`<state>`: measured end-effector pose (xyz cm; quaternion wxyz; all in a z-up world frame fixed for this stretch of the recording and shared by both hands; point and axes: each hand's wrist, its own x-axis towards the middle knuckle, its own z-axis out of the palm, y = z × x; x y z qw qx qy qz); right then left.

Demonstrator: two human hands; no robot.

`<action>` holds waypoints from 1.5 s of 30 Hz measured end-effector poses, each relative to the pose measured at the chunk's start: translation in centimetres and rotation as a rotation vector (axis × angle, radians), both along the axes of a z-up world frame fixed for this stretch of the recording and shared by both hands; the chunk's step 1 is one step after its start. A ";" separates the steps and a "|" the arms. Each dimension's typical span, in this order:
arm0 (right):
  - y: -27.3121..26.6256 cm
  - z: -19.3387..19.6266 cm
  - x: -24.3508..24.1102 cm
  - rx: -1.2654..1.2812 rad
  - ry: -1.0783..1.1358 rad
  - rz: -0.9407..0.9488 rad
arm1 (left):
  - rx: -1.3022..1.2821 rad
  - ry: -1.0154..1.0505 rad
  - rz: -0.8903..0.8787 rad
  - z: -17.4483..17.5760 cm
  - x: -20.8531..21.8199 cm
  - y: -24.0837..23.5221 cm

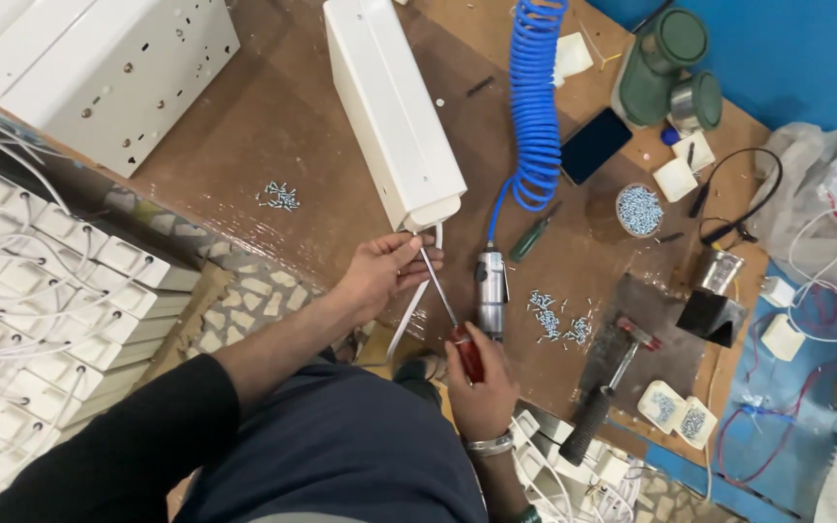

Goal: The person assembles white metal enclosure boxes at a workbench. They drive screws into the box using a pneumatic screwdriver, pick up small screws from the table, tap parts with a hammer, and use a red-handled screwdriver to fasten and adjust a white cable and end cap on the enclosure.

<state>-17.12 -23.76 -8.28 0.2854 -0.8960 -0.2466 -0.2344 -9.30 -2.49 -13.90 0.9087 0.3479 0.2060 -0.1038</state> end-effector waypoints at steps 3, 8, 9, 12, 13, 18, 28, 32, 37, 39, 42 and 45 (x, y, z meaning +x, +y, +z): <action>-0.2 -2.6 -0.2 0.572 0.465 0.170 | 0.031 0.025 -0.006 0.2 0.1 0.6; -1.2 -4.0 -0.3 0.637 1.263 -0.084 | 0.008 -0.004 -0.015 0.0 -0.1 1.2; -1.2 -3.2 -0.3 0.633 1.262 -0.090 | 0.002 -0.005 -0.017 0.1 -0.1 0.8; -0.7 -1.4 0.1 0.772 1.170 -0.131 | 0.035 -0.024 -0.037 0.2 0.1 0.2; -0.4 -1.3 0.0 0.822 1.139 -0.143 | 0.041 0.004 -0.014 0.2 0.1 0.2; -0.9 -1.5 0.3 1.147 1.351 -0.120 | 0.024 0.032 0.149 2.2 -0.6 -0.7; -1.7 -4.3 0.1 0.932 1.242 0.166 | -0.109 0.158 0.319 2.0 1.1 -3.7; 0.1 -2.4 -0.2 0.362 0.509 -0.100 | -0.027 0.003 0.392 -0.3 1.4 -4.7; -1.0 -1.0 0.3 1.119 1.394 -0.183 | -0.083 -0.018 0.342 -0.6 1.1 -3.7; -1.5 -0.8 0.2 1.400 1.679 -0.270 | -0.105 -0.025 0.349 -0.8 1.1 -3.6; -2.4 -3.1 0.0 1.493 1.736 0.054 | -0.123 -0.077 0.349 -0.6 1.0 -3.4; -1.5 -3.9 -0.3 1.589 1.868 0.399 | -0.095 -0.008 0.291 -0.1 0.6 -2.6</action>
